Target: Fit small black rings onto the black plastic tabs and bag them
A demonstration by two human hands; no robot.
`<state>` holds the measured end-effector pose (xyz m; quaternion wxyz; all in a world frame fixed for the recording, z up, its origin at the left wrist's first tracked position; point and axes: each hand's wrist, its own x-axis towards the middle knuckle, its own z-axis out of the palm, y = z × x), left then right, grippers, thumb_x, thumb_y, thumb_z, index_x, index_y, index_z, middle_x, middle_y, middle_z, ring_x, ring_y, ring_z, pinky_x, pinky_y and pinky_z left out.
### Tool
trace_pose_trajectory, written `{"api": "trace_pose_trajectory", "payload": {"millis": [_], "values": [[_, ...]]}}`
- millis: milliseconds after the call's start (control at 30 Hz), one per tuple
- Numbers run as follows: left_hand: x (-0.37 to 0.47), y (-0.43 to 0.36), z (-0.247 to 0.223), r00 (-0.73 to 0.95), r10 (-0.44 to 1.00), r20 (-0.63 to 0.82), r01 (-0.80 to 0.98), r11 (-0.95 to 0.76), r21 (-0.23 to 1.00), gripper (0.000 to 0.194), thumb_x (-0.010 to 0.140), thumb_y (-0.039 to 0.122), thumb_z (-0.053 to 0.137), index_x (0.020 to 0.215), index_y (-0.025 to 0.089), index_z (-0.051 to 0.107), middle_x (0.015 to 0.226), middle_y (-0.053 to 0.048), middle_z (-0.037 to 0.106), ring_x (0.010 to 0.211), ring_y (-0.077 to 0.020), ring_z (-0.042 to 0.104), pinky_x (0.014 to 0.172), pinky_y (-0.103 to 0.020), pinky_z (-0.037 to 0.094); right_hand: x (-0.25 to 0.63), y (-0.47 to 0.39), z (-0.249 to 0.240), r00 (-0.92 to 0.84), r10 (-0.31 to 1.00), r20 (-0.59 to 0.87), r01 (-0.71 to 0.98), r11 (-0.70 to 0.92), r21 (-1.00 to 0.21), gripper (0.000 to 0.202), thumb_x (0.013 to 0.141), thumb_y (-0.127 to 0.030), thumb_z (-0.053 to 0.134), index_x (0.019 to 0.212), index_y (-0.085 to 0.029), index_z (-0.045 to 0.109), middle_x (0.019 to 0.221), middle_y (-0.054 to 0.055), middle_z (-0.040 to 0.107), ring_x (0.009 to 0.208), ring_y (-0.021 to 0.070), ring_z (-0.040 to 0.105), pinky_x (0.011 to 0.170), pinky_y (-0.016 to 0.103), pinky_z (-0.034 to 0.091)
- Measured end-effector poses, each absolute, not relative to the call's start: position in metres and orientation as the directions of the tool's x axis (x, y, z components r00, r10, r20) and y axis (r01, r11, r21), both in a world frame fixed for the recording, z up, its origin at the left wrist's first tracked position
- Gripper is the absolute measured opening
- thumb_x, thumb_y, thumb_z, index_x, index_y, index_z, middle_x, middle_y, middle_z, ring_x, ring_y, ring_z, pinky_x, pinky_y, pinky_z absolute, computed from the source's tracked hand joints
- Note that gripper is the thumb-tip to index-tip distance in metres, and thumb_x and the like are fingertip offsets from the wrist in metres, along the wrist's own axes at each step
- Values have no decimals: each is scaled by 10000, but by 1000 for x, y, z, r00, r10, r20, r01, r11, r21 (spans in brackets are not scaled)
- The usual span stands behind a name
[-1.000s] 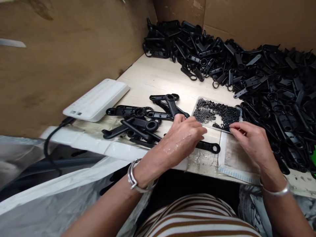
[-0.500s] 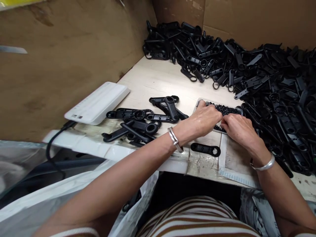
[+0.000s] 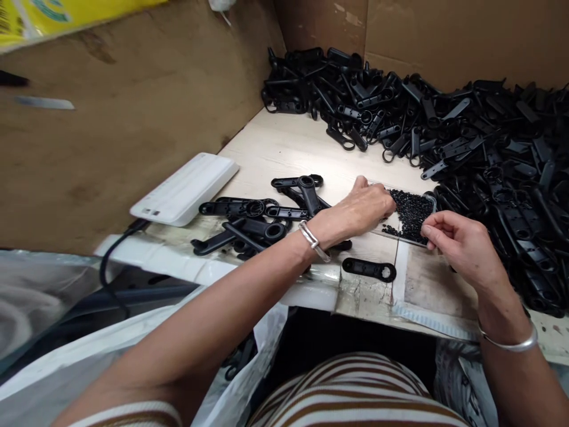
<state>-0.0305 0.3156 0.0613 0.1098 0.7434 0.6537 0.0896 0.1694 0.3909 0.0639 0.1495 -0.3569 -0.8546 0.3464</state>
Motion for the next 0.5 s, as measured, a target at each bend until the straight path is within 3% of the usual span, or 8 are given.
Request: {"api": "trace_pose_trajectory", "payload": {"millis": [167, 500], "values": [[-35, 312, 60, 91, 995, 27, 958, -95, 272, 294, 751, -83, 464, 564, 133, 530, 673, -41, 577, 789, -181, 485, 712, -356, 195, 177, 385, 55, -659, 752, 8, 473, 423, -773, 156, 843, -334, 611, 857, -186, 661, 651, 0, 620, 556, 131, 573, 578, 255, 454], [-21, 317, 56, 149, 987, -57, 978, -138, 159, 253, 841, -37, 474, 679, 124, 582, 786, -92, 646, 882, -221, 518, 782, -393, 228, 184, 378, 51, -709, 705, 10, 472, 486, -736, 150, 877, -311, 577, 842, -197, 669, 640, -19, 599, 576, 122, 552, 606, 251, 427]]}}
